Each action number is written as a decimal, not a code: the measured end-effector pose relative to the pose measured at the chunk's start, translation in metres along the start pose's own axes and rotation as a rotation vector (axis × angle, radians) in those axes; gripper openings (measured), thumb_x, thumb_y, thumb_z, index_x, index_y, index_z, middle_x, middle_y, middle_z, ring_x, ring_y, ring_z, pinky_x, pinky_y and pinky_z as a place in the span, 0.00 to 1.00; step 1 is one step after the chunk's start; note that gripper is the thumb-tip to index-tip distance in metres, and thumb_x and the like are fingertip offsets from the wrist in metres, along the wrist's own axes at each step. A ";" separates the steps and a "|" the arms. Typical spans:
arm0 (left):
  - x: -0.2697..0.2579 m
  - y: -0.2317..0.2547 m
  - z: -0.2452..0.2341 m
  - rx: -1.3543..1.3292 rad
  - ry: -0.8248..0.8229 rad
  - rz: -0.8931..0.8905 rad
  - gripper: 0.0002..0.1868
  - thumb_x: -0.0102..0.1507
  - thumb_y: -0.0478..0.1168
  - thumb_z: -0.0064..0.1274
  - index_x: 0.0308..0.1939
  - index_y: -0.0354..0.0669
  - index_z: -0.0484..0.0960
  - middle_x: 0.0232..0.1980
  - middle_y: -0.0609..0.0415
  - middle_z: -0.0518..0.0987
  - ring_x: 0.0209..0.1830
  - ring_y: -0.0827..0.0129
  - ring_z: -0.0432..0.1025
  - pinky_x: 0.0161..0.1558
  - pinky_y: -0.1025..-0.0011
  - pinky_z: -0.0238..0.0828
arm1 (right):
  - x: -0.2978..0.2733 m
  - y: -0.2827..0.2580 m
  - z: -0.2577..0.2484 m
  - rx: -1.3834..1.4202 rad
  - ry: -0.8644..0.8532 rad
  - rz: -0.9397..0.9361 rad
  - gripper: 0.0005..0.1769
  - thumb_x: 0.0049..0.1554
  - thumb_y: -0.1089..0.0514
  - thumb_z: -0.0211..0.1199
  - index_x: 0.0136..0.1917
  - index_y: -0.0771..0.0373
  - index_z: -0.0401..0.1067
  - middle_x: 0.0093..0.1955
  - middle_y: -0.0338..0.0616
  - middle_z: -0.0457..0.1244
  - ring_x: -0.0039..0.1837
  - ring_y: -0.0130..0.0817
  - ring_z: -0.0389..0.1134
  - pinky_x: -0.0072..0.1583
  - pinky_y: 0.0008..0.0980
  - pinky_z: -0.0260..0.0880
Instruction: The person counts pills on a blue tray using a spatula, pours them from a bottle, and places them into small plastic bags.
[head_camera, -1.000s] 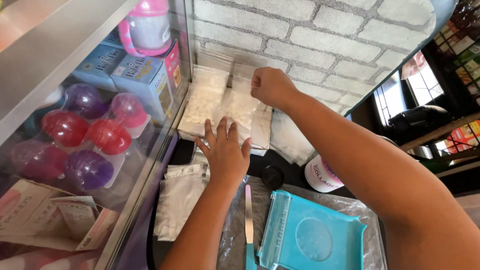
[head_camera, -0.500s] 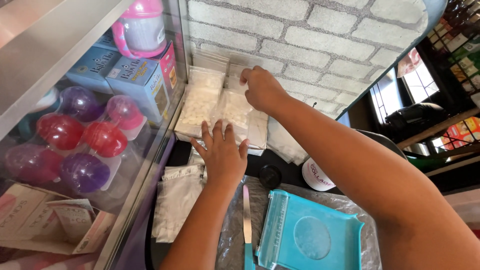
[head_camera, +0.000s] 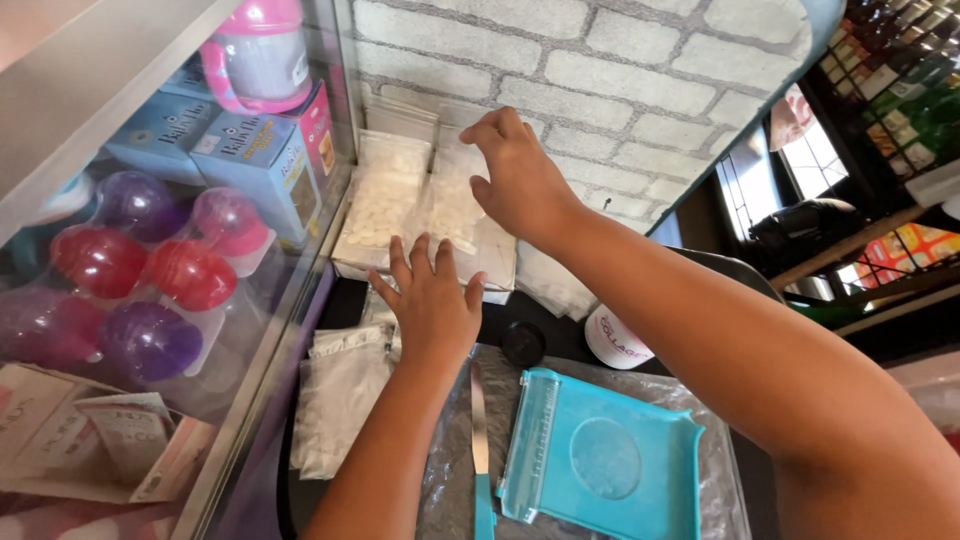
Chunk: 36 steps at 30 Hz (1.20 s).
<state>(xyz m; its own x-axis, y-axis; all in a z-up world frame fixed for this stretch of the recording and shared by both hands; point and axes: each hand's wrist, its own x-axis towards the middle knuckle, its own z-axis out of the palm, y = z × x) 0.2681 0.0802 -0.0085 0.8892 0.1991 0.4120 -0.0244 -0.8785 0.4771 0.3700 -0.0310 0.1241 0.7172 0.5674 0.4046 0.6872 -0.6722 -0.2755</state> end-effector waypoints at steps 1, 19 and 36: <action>-0.001 0.003 -0.004 -0.003 -0.002 0.004 0.33 0.63 0.55 0.55 0.64 0.36 0.74 0.72 0.39 0.63 0.78 0.38 0.43 0.68 0.25 0.30 | -0.008 -0.008 -0.009 -0.002 0.001 0.004 0.28 0.51 0.68 0.66 0.66 0.66 0.68 0.66 0.52 0.57 0.68 0.54 0.61 0.63 0.42 0.68; -0.053 0.089 -0.064 -0.550 0.086 0.480 0.24 0.60 0.38 0.62 0.60 0.42 0.75 0.62 0.49 0.76 0.66 0.49 0.68 0.68 0.45 0.56 | -0.209 -0.065 -0.105 0.305 0.126 0.072 0.23 0.55 0.65 0.68 0.64 0.63 0.71 0.65 0.50 0.64 0.65 0.45 0.69 0.62 0.36 0.71; -0.078 0.115 -0.034 -0.710 -0.210 0.622 0.30 0.62 0.36 0.63 0.67 0.39 0.71 0.69 0.44 0.69 0.71 0.50 0.67 0.68 0.58 0.66 | -0.300 0.044 -0.040 0.627 0.531 0.375 0.16 0.61 0.66 0.68 0.59 0.65 0.65 0.66 0.48 0.63 0.64 0.34 0.69 0.62 0.33 0.75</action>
<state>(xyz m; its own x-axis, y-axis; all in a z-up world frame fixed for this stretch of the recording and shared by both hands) 0.1806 -0.0220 0.0407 0.6859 -0.3549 0.6353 -0.7276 -0.3196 0.6070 0.1807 -0.2499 0.0257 0.8657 -0.0354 0.4993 0.4676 -0.2983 -0.8321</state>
